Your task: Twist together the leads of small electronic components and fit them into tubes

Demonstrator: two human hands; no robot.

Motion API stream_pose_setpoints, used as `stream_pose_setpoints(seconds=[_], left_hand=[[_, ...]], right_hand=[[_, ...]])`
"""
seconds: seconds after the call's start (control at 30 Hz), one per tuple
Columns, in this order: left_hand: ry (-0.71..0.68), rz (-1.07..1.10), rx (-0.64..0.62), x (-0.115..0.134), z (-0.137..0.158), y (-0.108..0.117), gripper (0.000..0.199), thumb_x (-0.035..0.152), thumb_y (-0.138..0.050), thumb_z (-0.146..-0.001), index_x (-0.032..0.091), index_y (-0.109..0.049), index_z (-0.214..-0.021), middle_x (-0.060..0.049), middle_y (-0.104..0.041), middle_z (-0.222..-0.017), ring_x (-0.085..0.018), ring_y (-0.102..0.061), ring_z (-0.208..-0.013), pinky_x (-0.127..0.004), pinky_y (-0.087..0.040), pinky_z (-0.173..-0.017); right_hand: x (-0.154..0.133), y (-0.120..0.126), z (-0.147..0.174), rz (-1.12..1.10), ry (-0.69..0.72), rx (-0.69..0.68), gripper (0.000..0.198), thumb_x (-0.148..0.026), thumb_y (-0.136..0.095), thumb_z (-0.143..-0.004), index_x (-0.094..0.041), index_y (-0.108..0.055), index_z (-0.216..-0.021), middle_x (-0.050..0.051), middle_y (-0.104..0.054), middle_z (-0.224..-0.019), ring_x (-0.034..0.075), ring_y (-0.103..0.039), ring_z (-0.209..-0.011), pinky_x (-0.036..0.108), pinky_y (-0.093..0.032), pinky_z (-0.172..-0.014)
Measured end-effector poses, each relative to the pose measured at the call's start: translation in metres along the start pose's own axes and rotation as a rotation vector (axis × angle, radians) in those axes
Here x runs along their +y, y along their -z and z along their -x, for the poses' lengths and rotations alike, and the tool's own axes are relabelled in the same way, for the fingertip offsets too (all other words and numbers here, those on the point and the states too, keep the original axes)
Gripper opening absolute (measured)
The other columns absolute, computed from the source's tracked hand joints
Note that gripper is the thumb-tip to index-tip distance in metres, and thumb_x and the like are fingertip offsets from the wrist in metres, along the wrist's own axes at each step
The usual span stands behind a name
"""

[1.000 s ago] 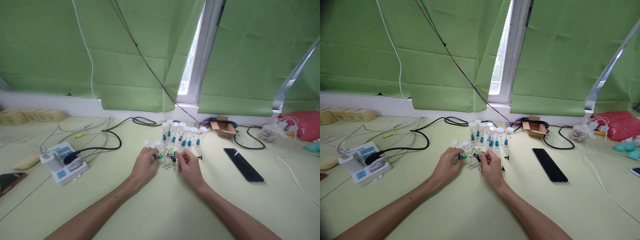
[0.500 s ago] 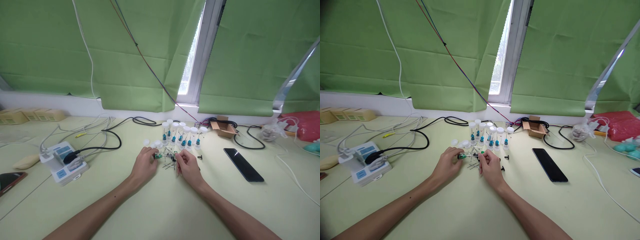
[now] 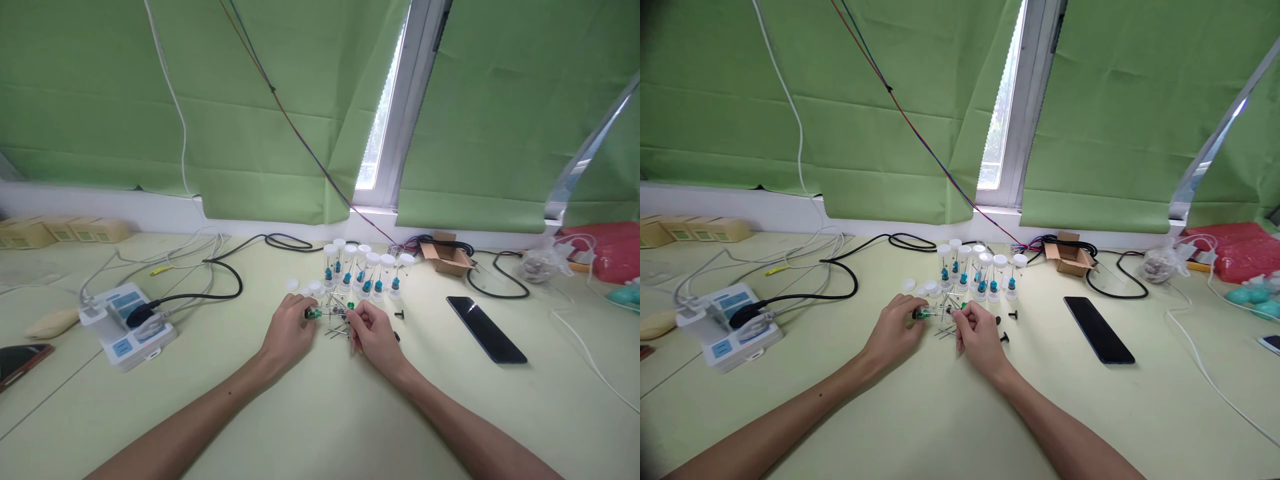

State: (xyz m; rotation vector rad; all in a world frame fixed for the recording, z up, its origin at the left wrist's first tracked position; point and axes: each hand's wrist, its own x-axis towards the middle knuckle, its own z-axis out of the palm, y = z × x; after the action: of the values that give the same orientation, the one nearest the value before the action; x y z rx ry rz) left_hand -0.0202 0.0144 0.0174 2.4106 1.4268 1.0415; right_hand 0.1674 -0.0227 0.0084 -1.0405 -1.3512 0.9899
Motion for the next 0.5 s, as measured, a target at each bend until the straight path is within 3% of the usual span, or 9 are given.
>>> stream_pose_setpoints(seconds=[0.5], left_hand=[[-0.027, -0.037, 0.002, -0.0010, 0.0005, -0.0002, 0.032, 0.004, -0.049, -0.070, 0.020, -0.066, -0.092, -0.005, -0.068, -0.087, -0.024, -0.056, -0.088, -0.035, -0.047, -0.077]], right_hand=[[0.0018, 0.0000, -0.0009, -0.007, -0.027, -0.035, 0.036, -0.048, -0.061, -0.086, -0.021, -0.045, -0.068, -0.007, -0.051, -0.048, 0.009, -0.047, -0.036, 0.019, -0.037, -0.037]])
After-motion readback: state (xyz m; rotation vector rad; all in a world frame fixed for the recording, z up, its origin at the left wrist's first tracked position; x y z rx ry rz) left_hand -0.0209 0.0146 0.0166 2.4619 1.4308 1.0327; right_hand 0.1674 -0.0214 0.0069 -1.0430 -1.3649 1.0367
